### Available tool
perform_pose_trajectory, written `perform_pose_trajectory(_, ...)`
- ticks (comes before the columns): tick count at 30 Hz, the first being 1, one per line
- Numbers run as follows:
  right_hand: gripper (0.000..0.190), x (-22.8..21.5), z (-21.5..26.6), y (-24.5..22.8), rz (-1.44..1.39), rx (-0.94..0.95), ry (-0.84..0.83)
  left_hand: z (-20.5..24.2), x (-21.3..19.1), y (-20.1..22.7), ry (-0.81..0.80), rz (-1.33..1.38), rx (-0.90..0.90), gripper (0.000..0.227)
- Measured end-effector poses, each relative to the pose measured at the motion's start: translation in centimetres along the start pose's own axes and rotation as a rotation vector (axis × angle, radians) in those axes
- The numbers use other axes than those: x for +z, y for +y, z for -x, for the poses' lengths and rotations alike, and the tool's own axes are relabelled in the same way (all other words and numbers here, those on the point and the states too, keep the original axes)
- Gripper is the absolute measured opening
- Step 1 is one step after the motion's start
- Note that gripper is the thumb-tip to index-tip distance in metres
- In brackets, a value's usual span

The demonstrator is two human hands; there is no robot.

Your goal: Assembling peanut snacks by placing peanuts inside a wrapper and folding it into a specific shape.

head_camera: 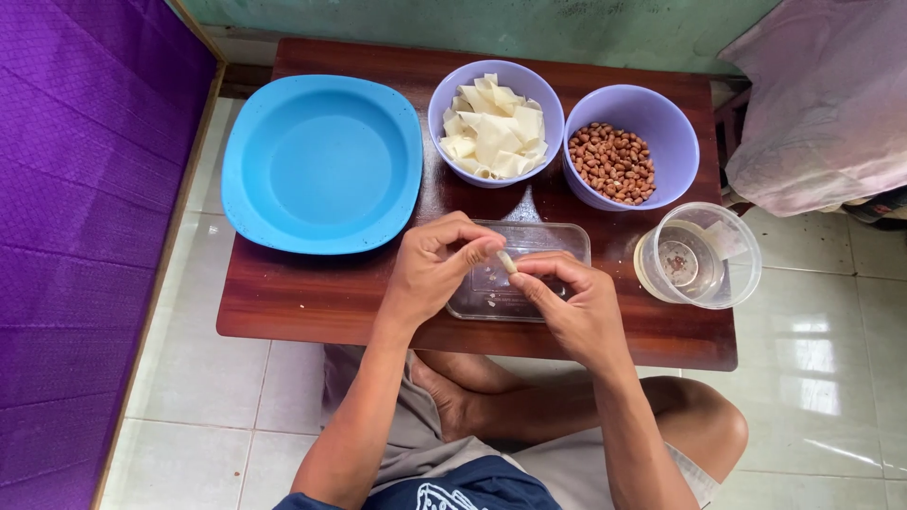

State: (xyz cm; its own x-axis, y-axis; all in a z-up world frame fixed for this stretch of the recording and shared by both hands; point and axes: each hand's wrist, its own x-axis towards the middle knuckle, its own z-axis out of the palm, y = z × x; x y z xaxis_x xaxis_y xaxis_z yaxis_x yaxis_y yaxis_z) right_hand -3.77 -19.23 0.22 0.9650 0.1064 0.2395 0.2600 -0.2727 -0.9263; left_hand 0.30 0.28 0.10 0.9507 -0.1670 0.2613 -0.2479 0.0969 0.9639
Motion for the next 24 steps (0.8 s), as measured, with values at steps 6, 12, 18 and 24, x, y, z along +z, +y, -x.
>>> perform_pose_trajectory(6,0.007,0.5,-0.2,-1.5,0.149,-0.111,0.065,0.6,0.7,0.0,-0.083,-0.119,0.023,0.013)
perform_pose_trajectory(12,0.007,0.1,-0.1,-1.1,0.134,-0.101,0.110,0.4,-0.2,-0.8,0.025,-0.151,-0.003,0.012)
perform_pose_trajectory(18,0.011,2.4,0.3,1.7,-0.452,0.104,0.221,1.8,2.1,-1.5,-0.065,0.216,-0.270,0.036)
perform_pose_trajectory(24,0.015,3.7,0.3,1.6,-0.699,0.222,0.274,1.9,2.6,-1.6,0.079,0.280,-0.266,0.024)
